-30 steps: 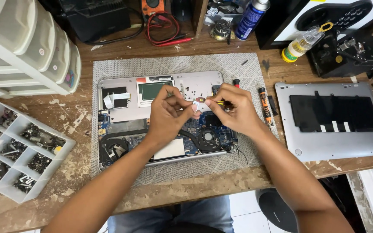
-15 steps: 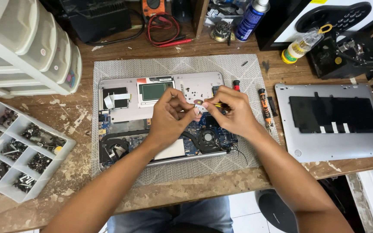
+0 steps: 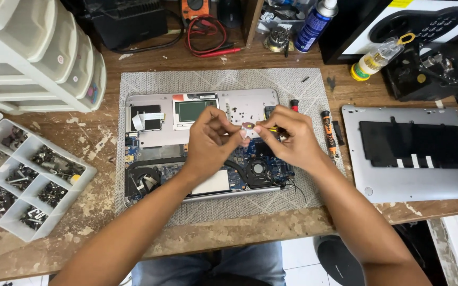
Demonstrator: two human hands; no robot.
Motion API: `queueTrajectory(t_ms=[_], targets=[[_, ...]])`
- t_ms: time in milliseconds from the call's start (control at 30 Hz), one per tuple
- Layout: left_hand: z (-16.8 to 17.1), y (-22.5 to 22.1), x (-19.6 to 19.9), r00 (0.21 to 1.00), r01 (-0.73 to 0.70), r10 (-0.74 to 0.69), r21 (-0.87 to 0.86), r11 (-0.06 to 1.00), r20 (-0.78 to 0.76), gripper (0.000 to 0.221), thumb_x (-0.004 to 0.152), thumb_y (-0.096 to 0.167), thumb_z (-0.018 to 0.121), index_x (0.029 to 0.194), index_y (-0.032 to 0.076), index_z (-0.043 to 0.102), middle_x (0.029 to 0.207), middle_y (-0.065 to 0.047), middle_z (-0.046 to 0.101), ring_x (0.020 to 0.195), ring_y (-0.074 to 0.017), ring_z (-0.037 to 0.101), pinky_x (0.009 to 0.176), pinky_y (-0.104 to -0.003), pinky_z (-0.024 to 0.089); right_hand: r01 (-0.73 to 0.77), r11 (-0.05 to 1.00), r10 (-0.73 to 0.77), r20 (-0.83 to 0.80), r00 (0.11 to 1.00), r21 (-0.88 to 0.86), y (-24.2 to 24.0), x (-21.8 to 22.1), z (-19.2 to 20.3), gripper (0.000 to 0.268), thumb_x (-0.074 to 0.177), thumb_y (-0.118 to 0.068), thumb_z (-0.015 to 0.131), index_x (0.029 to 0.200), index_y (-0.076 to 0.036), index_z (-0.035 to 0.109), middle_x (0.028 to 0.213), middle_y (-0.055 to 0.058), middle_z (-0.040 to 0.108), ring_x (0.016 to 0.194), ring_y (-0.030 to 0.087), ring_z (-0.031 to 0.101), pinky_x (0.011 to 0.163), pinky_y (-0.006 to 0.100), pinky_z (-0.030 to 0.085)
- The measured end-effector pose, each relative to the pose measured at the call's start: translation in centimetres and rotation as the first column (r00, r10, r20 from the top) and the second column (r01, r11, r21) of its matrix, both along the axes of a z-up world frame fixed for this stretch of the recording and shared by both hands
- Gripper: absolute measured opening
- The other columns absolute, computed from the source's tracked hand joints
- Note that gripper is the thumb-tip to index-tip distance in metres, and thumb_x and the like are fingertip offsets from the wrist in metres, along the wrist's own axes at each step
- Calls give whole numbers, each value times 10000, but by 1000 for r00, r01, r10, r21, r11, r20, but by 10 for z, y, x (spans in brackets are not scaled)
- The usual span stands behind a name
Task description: Cleaning a small internal component with a cloth and using a screwdriver to perform maintenance on a laptop motherboard.
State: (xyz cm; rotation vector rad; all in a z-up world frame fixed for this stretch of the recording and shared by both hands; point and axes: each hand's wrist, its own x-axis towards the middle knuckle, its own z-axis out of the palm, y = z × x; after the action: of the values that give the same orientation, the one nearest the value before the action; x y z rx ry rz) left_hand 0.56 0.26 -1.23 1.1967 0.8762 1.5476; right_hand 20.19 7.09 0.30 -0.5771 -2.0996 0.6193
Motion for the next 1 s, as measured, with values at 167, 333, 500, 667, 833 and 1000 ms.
queueTrajectory(t_ms=[167, 333, 500, 667, 833, 1000], targets=[[-2, 0, 3, 1000, 2, -2, -10, 1000, 21, 291, 877, -27, 734, 973, 31, 465, 817, -177, 712, 746, -190, 752, 638, -272, 685, -7, 1000, 7, -16, 1000, 3, 2, 1, -7, 93, 850, 77, 753, 782, 28, 713, 630, 118, 566, 507, 215, 491, 489, 321, 383], [4, -1, 2, 998, -25, 27, -23, 999, 60, 283, 878, -43, 718, 976, 38, 465, 820, -149, 692, 746, -173, 736, 648, -278, 683, 12, 998, -10, -28, 1000, 55, 5, 4, -15, 93, 879, 30, 776, 806, 14, 722, 652, 111, 569, 510, 242, 508, 486, 324, 390], [2, -5, 0, 989, -121, 122, -12, 993, 84, 257, 896, -42, 684, 981, 44, 457, 819, -124, 648, 741, -200, 746, 649, -286, 684, 34, 992, -22, -94, 995, 122, 11, 15, -17, 75, 926, 9, 765, 853, 9, 747, 662, 113, 560, 522, 249, 507, 497, 332, 396], [-10, -14, 11, 981, -132, 140, -67, 989, 131, 256, 873, -77, 620, 1017, 45, 447, 843, -100, 564, 733, -241, 739, 659, -329, 692, 53, 991, -41, -97, 994, 126, 9, 11, -20, 64, 919, 11, 775, 857, 7, 759, 654, 116, 568, 511, 246, 497, 493, 326, 397], [-9, -17, 18, 987, -158, 157, -63, 985, -22, 229, 894, -55, 605, 1025, 51, 450, 848, -85, 530, 704, -212, 730, 596, -308, 635, 3, 996, 4, -84, 996, 92, 12, 5, -29, 59, 901, 31, 759, 860, -10, 758, 636, 104, 549, 512, 242, 509, 503, 327, 408], [-9, -14, 15, 989, -142, 140, -53, 988, -40, 247, 885, -63, 597, 1048, 49, 448, 846, -88, 518, 681, -201, 705, 589, -316, 626, -29, 996, 35, -77, 996, 84, 3, -4, -14, 56, 897, 29, 752, 856, -9, 751, 639, 112, 550, 506, 253, 513, 500, 340, 412]])
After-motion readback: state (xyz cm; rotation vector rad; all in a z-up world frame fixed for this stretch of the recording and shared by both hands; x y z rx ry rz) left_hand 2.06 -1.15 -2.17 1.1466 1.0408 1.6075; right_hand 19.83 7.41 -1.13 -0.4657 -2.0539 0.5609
